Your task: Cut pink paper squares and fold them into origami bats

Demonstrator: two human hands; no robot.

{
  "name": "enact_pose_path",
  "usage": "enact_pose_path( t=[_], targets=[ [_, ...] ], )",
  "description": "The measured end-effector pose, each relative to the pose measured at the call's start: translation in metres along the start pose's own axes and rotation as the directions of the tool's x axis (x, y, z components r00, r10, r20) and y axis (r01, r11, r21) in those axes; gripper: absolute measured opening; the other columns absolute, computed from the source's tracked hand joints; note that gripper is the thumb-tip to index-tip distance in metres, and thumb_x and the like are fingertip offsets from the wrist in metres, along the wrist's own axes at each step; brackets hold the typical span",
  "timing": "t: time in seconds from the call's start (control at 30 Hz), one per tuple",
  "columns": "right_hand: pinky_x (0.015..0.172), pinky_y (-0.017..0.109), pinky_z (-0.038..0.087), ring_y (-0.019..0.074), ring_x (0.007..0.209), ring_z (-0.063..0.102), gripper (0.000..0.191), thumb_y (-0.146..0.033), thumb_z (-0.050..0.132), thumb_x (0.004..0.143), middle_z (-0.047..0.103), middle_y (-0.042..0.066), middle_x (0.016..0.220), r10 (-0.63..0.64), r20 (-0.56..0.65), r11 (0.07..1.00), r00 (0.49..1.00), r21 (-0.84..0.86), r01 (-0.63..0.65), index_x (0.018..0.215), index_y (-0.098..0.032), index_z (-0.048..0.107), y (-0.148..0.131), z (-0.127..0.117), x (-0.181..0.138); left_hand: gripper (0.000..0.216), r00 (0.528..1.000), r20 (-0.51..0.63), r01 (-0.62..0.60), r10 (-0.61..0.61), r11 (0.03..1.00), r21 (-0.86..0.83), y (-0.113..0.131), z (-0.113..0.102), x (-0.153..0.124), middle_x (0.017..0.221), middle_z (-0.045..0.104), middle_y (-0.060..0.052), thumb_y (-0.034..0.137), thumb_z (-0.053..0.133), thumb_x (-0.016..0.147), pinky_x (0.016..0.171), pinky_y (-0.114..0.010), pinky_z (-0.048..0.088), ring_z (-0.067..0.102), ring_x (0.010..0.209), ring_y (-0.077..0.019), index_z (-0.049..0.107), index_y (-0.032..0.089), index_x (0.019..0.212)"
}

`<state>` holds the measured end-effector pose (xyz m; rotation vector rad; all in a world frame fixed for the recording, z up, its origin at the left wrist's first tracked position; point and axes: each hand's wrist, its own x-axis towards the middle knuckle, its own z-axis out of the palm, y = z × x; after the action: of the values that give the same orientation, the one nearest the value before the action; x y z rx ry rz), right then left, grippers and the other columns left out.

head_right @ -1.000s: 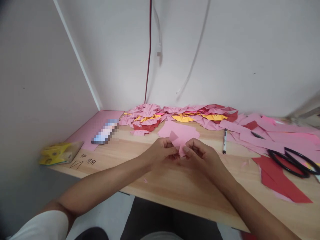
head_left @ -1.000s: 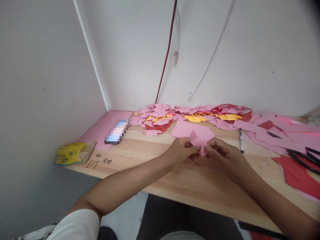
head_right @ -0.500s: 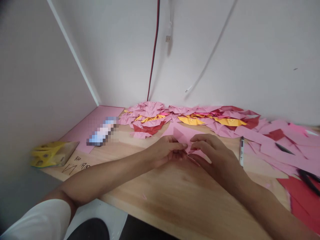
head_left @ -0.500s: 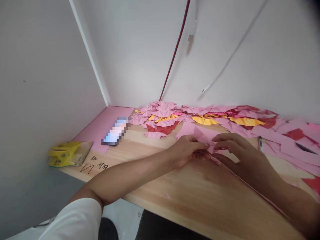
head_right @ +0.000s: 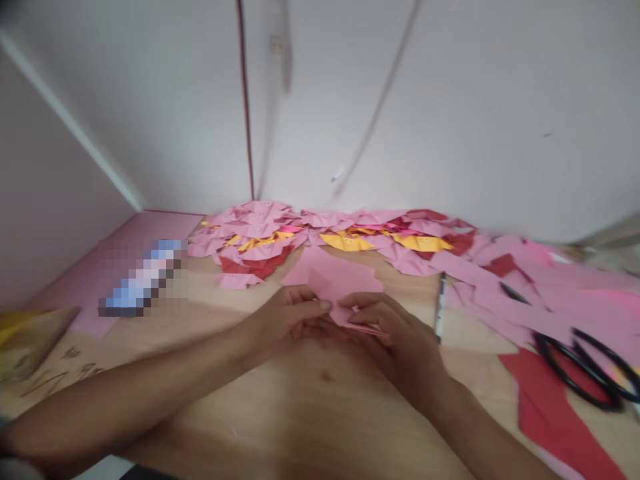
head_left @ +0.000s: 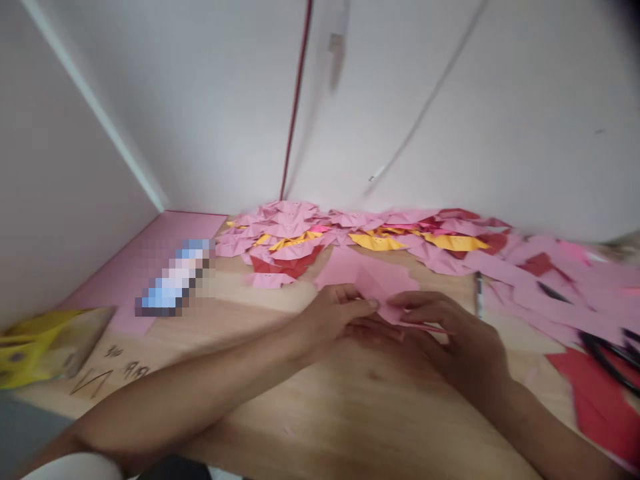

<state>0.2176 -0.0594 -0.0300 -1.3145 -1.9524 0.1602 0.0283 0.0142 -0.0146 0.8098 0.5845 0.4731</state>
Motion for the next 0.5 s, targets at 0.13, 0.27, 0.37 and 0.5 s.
enact_pose_path(
  t=[0.13,0.27,0.37,0.5],
  targets=[
    [0.073,0.027,0.054,0.0176,0.098,0.065,0.008,-0.018,0.057,0.087,0.066,0.006,0.109,-0.03,-0.008,0.998,1.0,0.057,0.031,0.09,-0.024,0.054,0.0033,-0.0028,0.0022,0.017,1.0,-0.002,0.021,-0.021,1.0,-0.013,0.0068,0.0041,-0.0016,0.078,0.072,-0.009,0.028,0.064,0.082,0.07,-0.028,0.052,0.07,0.076,-0.0184,0.06,0.012,0.08],
    [0.073,0.025,0.053,0.016,0.097,0.065,0.007,-0.016,0.057,0.086,0.066,0.006,0.109,-0.028,-0.019,0.996,0.999,0.081,0.03,0.088,-0.023,0.055,0.0046,-0.0028,0.0029,0.014,1.0,-0.016,0.014,-0.013,1.0,0.014,0.0078,0.0073,-0.0026,0.079,0.073,-0.007,0.026,0.063,0.083,0.071,-0.027,0.053,0.07,0.076,-0.0176,0.06,0.013,0.08],
    [0.074,0.023,0.052,0.0142,0.096,0.065,0.01,-0.014,0.059,0.085,0.066,0.004,0.109,-0.03,-0.011,0.994,0.999,0.106,0.031,0.089,-0.023,0.054,0.0049,-0.0023,0.0044,0.013,0.999,-0.038,0.011,-0.009,0.999,0.045,0.0071,0.0079,-0.0024,0.081,0.073,-0.009,0.024,0.063,0.082,0.074,-0.029,0.052,0.07,0.078,-0.0182,0.059,0.012,0.081],
    [0.082,0.025,0.051,0.0144,0.103,0.061,0.016,-0.01,0.056,0.086,0.062,0.005,0.115,-0.045,0.03,0.987,0.999,0.153,0.04,0.096,-0.023,0.055,0.005,-0.0018,0.0065,0.013,0.996,-0.084,-0.01,0.016,0.997,0.076,0.0048,0.0095,-0.0025,0.081,0.073,-0.008,0.024,0.064,0.081,0.076,-0.032,0.052,0.07,0.079,-0.0195,0.058,0.013,0.078]
  ],
)
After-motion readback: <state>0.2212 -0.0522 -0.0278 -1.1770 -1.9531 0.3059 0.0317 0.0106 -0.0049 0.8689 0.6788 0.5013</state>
